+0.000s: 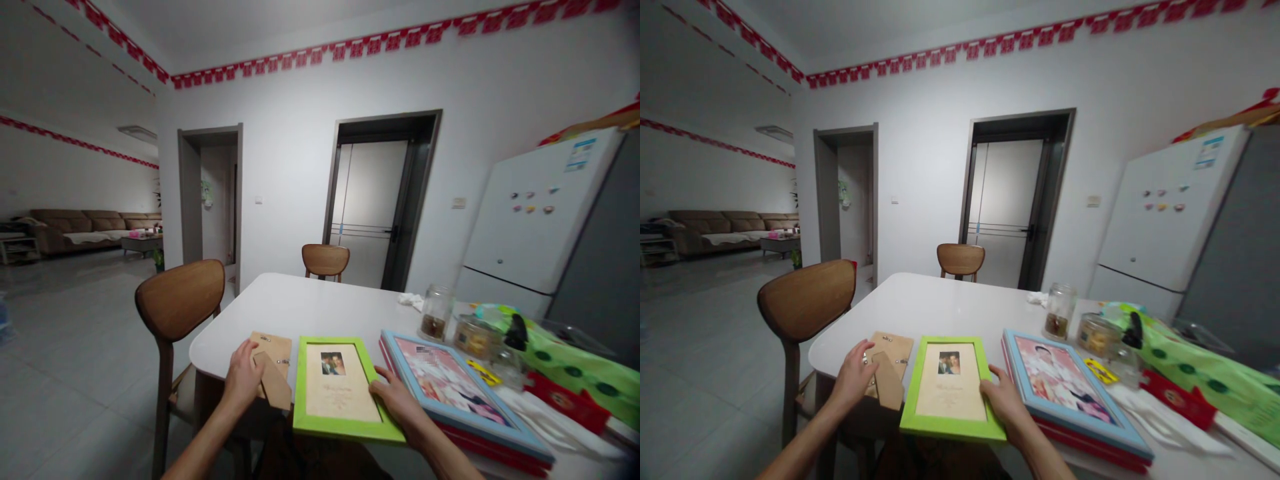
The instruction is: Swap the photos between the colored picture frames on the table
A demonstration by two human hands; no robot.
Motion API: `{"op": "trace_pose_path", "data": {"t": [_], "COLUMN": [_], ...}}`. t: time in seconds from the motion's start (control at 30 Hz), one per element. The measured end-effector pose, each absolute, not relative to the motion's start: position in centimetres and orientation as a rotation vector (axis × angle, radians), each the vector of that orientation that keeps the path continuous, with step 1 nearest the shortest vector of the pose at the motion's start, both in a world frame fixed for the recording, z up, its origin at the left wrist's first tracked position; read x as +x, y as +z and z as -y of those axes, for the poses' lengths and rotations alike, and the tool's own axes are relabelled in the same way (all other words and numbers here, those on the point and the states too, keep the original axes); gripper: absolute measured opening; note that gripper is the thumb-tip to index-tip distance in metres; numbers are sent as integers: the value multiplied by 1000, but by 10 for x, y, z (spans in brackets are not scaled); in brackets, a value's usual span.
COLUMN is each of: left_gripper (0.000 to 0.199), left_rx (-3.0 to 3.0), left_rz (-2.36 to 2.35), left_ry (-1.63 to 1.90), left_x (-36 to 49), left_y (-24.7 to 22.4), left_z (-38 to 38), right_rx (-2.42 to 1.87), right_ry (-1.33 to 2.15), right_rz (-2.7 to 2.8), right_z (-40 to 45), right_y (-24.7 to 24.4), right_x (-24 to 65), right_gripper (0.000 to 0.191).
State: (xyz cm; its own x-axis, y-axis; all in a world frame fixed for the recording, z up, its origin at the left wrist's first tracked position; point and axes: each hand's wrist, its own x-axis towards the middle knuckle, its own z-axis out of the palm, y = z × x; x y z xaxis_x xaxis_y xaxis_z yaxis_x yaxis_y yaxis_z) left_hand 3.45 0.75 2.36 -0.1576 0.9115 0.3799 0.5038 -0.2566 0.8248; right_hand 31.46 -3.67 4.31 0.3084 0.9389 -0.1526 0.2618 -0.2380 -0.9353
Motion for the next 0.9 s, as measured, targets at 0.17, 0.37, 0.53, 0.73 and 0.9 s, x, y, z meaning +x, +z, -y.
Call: {"op": "trace_pose_path", "data": {"t": [0.17, 0.37, 0.53, 0.73, 0.9], "left_gripper": [50, 45, 48, 48, 47], "left_rx": [2156, 2444, 2277, 1845, 1918], "left_rz": [-1155, -945, -1123, -1495, -1520], "left_ry": [1189, 1218, 1475, 1603, 1498], "left_x": [122, 157, 122, 64, 48], "left_y": [40, 61, 70, 39, 9], "left_z": [46, 58, 38, 19, 24], "right_rx": [-1281, -1249, -1558, -2029, -2087], "right_ry": [1224, 1196, 947, 255, 74], "right_rz": [832, 960, 1260, 1723, 1878], "right_z": [54, 55, 41, 35, 38], "right_y": [67, 68, 51, 33, 19], "right_x": [294, 290, 311, 325, 326], "right_gripper": [76, 83, 74, 53, 46]}}
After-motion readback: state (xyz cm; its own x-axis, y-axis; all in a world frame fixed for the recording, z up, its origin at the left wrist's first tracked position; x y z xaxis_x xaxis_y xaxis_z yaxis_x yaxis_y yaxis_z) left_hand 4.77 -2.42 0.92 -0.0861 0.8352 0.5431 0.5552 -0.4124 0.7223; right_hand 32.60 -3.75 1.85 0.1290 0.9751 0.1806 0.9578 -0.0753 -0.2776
